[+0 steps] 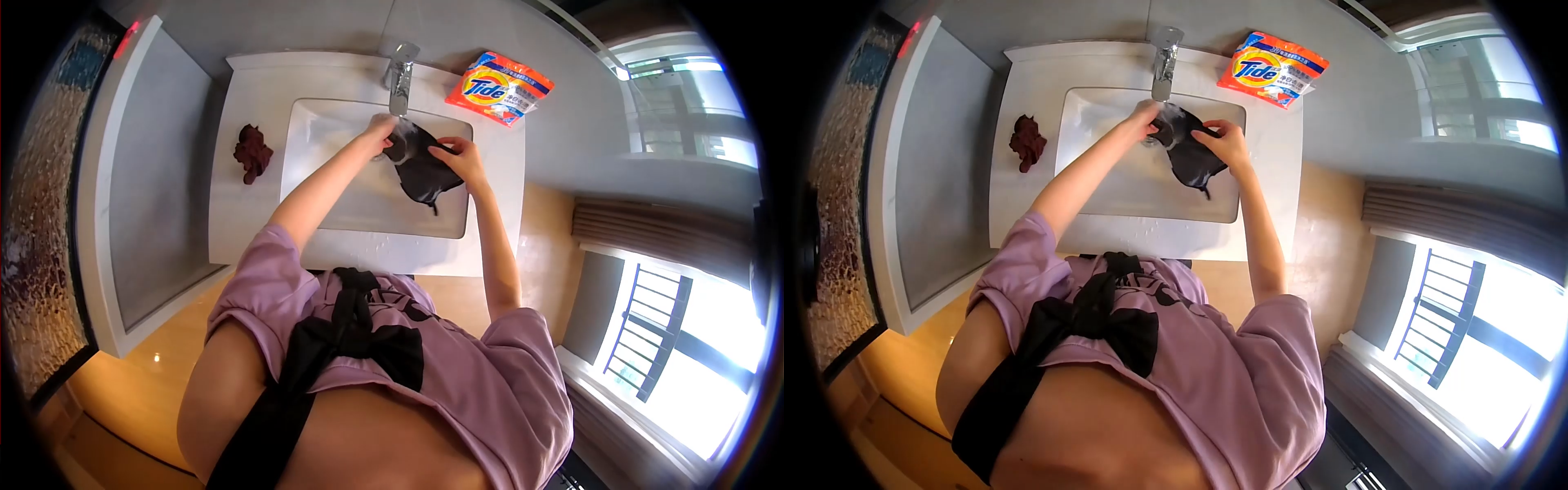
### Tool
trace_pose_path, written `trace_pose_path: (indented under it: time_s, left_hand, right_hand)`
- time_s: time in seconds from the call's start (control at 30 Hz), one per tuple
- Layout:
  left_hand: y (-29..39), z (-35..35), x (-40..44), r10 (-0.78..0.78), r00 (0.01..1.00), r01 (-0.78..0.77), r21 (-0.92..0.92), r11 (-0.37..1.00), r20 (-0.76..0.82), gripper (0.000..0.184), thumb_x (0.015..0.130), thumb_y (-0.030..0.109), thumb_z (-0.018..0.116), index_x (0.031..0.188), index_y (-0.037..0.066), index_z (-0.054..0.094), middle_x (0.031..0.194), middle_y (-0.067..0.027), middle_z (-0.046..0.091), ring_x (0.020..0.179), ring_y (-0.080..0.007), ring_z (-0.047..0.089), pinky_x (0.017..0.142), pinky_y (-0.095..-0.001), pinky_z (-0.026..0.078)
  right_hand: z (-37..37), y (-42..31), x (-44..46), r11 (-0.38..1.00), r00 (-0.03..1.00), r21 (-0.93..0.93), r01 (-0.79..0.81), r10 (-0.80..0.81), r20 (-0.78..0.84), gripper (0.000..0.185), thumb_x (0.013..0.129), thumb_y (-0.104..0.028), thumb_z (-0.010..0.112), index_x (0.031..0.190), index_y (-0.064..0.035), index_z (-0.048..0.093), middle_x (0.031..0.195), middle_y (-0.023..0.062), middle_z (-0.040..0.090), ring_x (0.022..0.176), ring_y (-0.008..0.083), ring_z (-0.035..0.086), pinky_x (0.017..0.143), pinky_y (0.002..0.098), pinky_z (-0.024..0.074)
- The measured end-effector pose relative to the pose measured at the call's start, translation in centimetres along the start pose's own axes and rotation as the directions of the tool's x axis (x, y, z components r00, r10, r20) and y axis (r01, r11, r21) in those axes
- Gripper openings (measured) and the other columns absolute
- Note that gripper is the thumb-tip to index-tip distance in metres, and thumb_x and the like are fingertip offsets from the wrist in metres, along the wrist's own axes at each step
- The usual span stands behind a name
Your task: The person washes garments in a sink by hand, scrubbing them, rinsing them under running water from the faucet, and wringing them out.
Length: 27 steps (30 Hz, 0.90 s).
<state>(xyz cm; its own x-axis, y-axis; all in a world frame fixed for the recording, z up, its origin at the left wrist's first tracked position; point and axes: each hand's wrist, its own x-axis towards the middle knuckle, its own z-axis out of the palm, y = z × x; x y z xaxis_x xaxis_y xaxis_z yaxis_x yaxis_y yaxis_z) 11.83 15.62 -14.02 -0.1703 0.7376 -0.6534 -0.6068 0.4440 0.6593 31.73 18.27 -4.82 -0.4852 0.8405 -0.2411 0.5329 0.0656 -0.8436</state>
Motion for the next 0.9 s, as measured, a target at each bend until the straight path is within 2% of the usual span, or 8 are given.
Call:
trace_pose_path:
  time_s: [0.07,0.1,0.13,0.2,0.27,0.43,0.7,0.9]
  left_hand:
    - [0.0,0.2,0.1,0.119,0.992,-0.113,0.143,0.983,-0.030,0.018,0.077,0.022,0.052,0.083,0.005,0.056,0.069,-0.0057,0.055,0.057,-0.0173,0.052,0.042,-0.0297,0.037]
    - [0.3,0.1,-0.4,0.177,0.984,-0.169,0.183,0.968,-0.025,0.019,0.076,0.024,0.052,0.081,0.005,0.057,0.070,-0.0048,0.055,0.057,-0.0165,0.052,0.043,-0.0309,0.037]
    - [0.9,-0.1,-0.9,0.179,0.984,-0.172,0.184,0.968,-0.023,0.019,0.076,0.024,0.052,0.081,0.005,0.057,0.070,-0.0048,0.055,0.057,-0.0165,0.052,0.043,-0.0309,0.037]
    - [1.8,-0.9,-1.5,0.256,0.964,-0.227,0.282,0.932,-0.070,0.020,0.075,0.024,0.053,0.079,0.006,0.058,0.070,-0.0041,0.055,0.058,-0.0151,0.052,0.045,-0.0316,0.038]
    - [3.3,-2.1,-3.3,0.196,0.979,-0.175,0.274,0.946,-0.054,0.023,0.078,0.029,0.055,0.088,0.009,0.059,0.072,0.0005,0.057,0.060,-0.0096,0.054,0.050,-0.0262,0.043]
    - [4.0,-6.7,-4.5,0.279,0.960,-0.254,0.351,0.901,-0.023,0.024,0.078,0.031,0.055,0.084,0.008,0.059,0.071,0.0026,0.056,0.058,-0.0074,0.053,0.049,-0.0236,0.041]
    - [6.3,-11.3,-9.7,0.331,0.922,-0.249,0.345,0.905,-0.202,0.029,0.078,0.028,0.054,0.090,0.003,0.060,0.082,-0.0021,0.058,0.075,-0.0096,0.051,0.062,-0.0282,0.040]
    - [6.3,-12.4,-10.7,0.207,0.945,-0.125,0.309,0.943,-0.251,0.030,0.079,0.033,0.054,0.095,0.008,0.057,0.081,-0.0003,0.056,0.067,-0.0101,0.052,0.056,-0.0285,0.042]
  right_hand:
    - [0.3,1.5,0.1,0.923,0.999,-0.384,-0.040,0.028,-0.036,0.053,0.059,-0.043,0.072,0.094,-0.0039,0.063,0.070,0.0128,0.062,0.072,0.0230,0.061,0.068,0.0306,0.0467]
    - [0.5,2.4,0.0,0.807,0.988,-0.588,0.056,-0.130,-0.085,0.066,0.052,-0.053,0.072,0.092,-0.0012,0.063,0.076,0.0145,0.064,0.075,0.0245,0.062,0.070,0.0328,0.0473]
    - [0.2,3.1,0.4,0.807,0.987,-0.587,0.056,-0.132,-0.087,0.066,0.052,-0.053,0.072,0.092,-0.0012,0.063,0.076,0.0145,0.064,0.075,0.0245,0.062,0.070,0.0328,0.0473]
    - [-0.5,3.7,1.4,0.844,0.952,-0.473,-0.252,0.303,0.033,0.063,0.053,-0.051,0.073,0.085,0.0025,0.064,0.076,0.0148,0.064,0.071,0.0240,0.062,0.067,0.0322,0.0473]
    - [-0.5,5.8,2.6,0.947,0.941,-0.064,-0.314,0.319,0.113,0.048,0.060,-0.039,0.075,0.080,0.0024,0.065,0.068,0.0062,0.062,0.062,0.0141,0.058,0.058,0.0263,0.0453]
    - [1.3,2.5,3.1,0.889,0.943,0.362,-0.279,0.182,0.280,0.033,0.067,-0.028,0.071,0.084,-0.0005,0.065,0.074,0.0036,0.062,0.063,0.0122,0.057,0.057,0.0231,0.0436]
    - [7.6,2.2,7.0,0.889,0.985,0.447,-0.098,0.023,0.171,0.019,0.076,-0.013,0.061,0.090,-0.0013,0.065,0.078,0.0010,0.062,0.069,0.0082,0.054,0.064,0.0215,0.0430]
    - [9.0,1.8,8.0,0.929,0.985,0.365,-0.066,0.003,0.170,0.019,0.078,-0.012,0.056,0.093,-0.0024,0.062,0.077,0.0006,0.059,0.068,0.0087,0.053,0.060,0.0222,0.0428]
